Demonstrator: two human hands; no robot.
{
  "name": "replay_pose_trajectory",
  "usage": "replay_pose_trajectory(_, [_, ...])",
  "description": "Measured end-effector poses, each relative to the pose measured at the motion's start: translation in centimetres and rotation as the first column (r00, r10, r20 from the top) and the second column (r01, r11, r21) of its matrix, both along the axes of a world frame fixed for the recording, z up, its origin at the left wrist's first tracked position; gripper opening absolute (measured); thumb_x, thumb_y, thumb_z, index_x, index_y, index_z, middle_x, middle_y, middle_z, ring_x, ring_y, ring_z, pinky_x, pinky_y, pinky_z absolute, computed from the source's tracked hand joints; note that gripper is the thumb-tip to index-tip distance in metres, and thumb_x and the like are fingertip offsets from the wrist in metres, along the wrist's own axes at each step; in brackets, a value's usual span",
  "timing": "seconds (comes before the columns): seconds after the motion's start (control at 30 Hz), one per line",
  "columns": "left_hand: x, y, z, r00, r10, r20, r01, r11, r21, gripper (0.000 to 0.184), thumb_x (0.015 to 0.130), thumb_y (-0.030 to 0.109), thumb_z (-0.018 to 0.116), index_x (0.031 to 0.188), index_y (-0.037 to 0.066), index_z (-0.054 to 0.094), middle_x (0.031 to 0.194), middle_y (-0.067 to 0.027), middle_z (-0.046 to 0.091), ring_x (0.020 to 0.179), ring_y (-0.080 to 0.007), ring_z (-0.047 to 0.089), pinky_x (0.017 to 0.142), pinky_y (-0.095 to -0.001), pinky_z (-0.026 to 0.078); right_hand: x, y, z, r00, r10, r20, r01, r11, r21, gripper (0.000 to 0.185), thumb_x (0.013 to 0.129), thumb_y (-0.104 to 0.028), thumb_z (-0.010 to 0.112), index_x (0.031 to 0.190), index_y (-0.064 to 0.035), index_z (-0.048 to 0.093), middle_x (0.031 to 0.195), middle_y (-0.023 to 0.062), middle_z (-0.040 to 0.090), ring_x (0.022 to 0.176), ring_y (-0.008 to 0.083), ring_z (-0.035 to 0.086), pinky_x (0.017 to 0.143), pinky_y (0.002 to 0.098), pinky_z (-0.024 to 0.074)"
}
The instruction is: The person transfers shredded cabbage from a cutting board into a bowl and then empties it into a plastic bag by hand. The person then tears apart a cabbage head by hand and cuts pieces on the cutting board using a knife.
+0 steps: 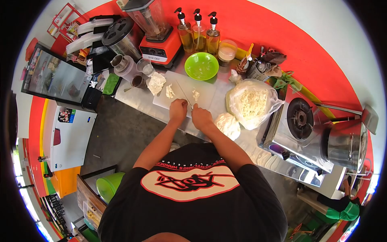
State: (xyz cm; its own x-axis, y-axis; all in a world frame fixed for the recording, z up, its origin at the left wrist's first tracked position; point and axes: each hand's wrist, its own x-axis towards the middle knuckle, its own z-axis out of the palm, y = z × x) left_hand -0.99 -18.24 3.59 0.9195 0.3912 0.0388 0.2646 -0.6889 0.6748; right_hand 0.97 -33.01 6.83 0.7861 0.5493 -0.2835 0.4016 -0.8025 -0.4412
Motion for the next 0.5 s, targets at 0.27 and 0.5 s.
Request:
replay_pose_trajectory(0.27, [0.3,-0.3,0.7,0.996,0.017,-0.087,-0.012,0.999,0.053,0.012,0.086,0.010,0.066,0.089,0.004,0.076,0.095,-0.0185,0.071,0.089,-0.0389,0.068,0.080,-0.0464,0.055,-0.8,0.6,-0.7,1.000,-0.003,0.016,0.004,0.999,-0.050,0.019,0.097,-0.016,0.049,0.108,0.0003,0.048,0.091,0.0241,0.072,0.085,0.0407,0.072,0.075,0.0491,0.0577])
replay_pose_trajectory(0.5, [-0.4,-0.4,0.2,1.000,0.007,-0.012,-0.006,0.997,0.071,0.012,0.086,0.009,0.065,0.090,0.004,0.076,0.096,-0.0166,0.071,0.089,-0.0370,0.068,0.082,-0.0451,0.055,-0.4,1.3,0.3,0.999,0.024,0.020,-0.022,0.993,-0.114,0.018,0.094,-0.011,0.049,0.108,0.0000,0.048,0.091,0.0229,0.073,0.084,0.0388,0.073,0.075,0.0483,0.0579])
